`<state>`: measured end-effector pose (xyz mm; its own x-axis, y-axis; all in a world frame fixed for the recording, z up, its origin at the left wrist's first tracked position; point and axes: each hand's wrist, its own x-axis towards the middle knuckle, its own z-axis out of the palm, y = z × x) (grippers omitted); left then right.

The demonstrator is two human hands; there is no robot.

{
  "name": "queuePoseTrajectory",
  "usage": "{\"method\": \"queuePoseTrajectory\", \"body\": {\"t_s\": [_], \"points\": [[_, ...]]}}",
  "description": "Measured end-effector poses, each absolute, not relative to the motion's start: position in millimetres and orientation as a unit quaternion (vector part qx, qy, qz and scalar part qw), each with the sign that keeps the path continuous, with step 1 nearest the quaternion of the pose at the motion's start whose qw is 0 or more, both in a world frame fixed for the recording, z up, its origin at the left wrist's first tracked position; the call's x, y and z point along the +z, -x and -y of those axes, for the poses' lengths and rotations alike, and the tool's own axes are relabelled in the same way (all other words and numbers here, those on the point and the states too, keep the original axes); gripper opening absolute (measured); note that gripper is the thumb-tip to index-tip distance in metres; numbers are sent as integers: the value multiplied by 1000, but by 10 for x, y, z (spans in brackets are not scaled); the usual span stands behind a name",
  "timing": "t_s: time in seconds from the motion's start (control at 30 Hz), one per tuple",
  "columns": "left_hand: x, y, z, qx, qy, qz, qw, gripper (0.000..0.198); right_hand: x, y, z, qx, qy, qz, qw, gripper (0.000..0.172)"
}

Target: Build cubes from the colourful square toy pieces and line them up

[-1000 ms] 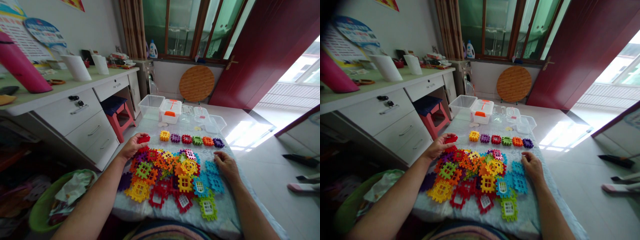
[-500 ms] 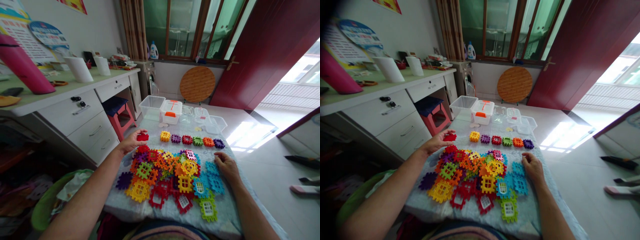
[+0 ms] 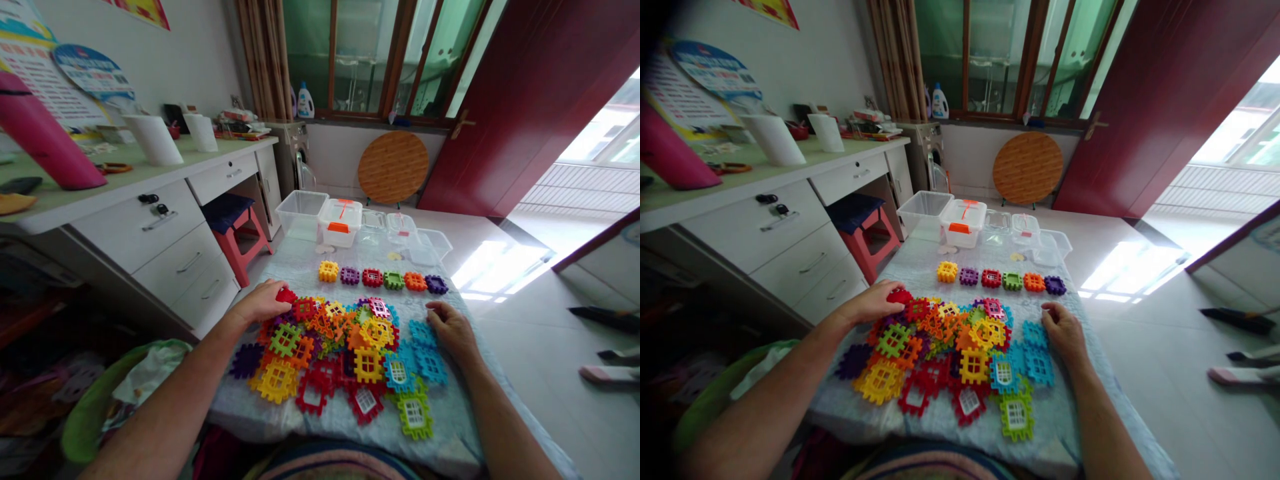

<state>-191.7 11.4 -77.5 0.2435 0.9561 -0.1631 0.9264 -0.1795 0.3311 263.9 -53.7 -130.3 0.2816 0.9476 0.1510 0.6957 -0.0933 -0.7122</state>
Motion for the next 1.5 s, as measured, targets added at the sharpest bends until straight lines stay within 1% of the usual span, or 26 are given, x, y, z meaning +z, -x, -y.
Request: {"method": "queuePoseTrajectory", "body": {"t_s": [0.2,0.4,0.63,0.77,0.87,0.97,1.2,1.37,1.5], "points": [[-680,1905,-188,23,-782,-597,178,53,-1302,-2645,545,172,718,576,351,36],[-707,1863,-268,5,-766,-624,154,66,-1304,-2643,551,171,716,580,348,35],[-632,1786,-298,-20,-772,-625,112,71,-1310,-2642,552,165,718,582,345,34],[-554,1734,-385,14,-797,-600,65,76,-1305,-2639,553,163,720,580,344,34],[-580,1702,-504,43,-812,-581,48,75,-1309,-2645,551,165,721,579,342,34],[-663,1677,-619,54,-819,-567,62,74,-1307,-2648,551,167,720,578,346,34],[-766,1681,-712,58,-814,-557,152,76,-1273,-2624,560,162,716,581,353,34],[-786,1671,-726,74,-818,-546,165,74,-1271,-2627,554,165,717,580,349,33],[-776,1652,-749,69,-825,-534,172,77,-1279,-2628,556,164,717,581,349,33]]}}
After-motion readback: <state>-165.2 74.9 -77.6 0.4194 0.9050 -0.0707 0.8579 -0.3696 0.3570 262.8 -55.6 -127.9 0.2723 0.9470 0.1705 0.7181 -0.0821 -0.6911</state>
